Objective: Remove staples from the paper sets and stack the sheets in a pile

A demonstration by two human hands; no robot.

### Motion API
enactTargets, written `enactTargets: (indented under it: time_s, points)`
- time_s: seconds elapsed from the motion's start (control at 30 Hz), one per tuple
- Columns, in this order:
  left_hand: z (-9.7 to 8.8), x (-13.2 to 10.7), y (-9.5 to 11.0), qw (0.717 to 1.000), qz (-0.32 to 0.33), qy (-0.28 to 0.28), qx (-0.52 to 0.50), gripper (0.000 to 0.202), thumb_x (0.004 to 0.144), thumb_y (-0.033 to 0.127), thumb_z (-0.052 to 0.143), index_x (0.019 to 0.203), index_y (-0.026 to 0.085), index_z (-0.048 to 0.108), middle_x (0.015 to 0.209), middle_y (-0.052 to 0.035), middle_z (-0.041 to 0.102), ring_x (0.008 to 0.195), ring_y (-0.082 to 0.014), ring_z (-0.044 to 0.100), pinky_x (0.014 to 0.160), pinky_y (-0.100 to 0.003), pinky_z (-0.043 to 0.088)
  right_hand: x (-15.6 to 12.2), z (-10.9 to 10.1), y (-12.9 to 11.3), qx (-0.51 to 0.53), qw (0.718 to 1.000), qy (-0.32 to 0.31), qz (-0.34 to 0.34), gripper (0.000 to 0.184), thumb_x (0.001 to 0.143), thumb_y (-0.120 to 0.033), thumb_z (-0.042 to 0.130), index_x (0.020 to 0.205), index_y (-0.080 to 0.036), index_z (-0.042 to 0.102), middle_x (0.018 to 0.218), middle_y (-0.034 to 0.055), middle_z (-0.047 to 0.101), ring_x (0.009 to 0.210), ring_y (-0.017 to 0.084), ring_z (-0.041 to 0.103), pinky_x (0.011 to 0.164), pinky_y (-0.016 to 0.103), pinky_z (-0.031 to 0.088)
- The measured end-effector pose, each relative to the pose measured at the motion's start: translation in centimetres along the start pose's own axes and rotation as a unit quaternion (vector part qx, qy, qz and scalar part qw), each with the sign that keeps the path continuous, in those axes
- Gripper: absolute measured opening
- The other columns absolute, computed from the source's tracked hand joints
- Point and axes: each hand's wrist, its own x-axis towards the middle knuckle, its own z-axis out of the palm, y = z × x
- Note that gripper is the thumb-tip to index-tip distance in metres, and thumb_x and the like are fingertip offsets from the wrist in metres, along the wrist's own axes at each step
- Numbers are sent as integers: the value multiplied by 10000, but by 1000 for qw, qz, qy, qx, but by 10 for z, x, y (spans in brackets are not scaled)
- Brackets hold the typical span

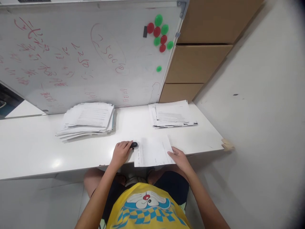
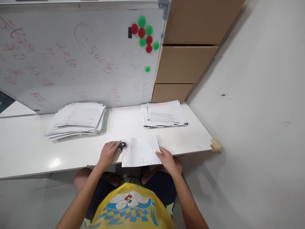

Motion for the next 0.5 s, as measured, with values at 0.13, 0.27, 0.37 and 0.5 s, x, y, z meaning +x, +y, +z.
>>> enactTargets:
  time_s: [0.13,0.27,0.37,0.5]
  points:
    - [-3,3,5,1000,-9,6,-5,314,940,216,430,1222,180,563,1080,-114,652,1005,-246,573,808,-379,424,0,2,0,8,1000,11,6,432,673,-517,683,948,-185,709,969,95,747,946,309,665,800,410,525]
    - [-3,5,6,1000,-1,-6,7,295,922,169,443,1188,179,570,1063,-105,657,976,-249,580,790,-375,405,3,2,3,12,1000,21,6,405,688,-488,679,959,-188,708,953,91,746,962,314,658,819,416,518]
    - [-3,4,4,1000,15,3,21,296,934,169,420,1192,177,565,1069,-101,662,953,-238,594,778,-362,397,6,5,2,1,1000,-9,-2,379,724,-456,655,989,-188,703,954,78,744,958,303,654,837,419,511]
    - [1,0,1,998,18,50,35,305,944,196,426,1220,160,552,1079,-102,668,969,-232,600,804,-357,399,9,8,-3,-21,998,-54,-22,341,749,-440,633,957,-182,712,938,70,741,957,301,649,848,424,506]
